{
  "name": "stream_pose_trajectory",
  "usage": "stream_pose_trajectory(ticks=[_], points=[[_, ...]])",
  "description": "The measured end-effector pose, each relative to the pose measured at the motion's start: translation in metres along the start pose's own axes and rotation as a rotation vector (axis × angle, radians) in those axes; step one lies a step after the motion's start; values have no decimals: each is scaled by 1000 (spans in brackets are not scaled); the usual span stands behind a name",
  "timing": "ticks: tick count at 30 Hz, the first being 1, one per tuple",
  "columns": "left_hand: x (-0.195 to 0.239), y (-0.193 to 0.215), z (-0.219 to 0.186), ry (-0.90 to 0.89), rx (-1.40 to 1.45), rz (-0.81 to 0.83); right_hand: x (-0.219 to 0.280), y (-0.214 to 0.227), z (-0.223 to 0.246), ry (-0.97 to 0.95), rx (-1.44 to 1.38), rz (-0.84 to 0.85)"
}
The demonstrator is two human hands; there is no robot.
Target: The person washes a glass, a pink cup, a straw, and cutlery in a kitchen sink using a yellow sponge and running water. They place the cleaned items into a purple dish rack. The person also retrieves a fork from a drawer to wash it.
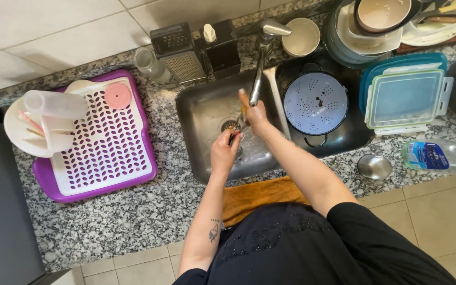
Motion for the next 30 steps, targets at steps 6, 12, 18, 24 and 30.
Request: stream_pose_trajectory(ticks=[6,12,18,24,30], points=[[-5,-7,11,92,135,-58,16,0,1,-241,-351,94],[3,-35,15,500,707,117,-24,23,38,135,-76,-288],[-41,-143,117,977,1274,89,3,29,-30,271,230,-46],[-71,-146,54,994,1530,179,46,47,-19,609,698,289],[-95,-161,62,918,1310,250,79,53,44,1038,705,38]])
Point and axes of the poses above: each hand's wrist, its own x-axis away from the middle knuckle, its own y-axis out of the back of the hand, z = x × y, the point moved 1 cm from there along -x, towards the middle knuckle, and after that the axes turned 1 degree about -y, right-handed, at the moved point
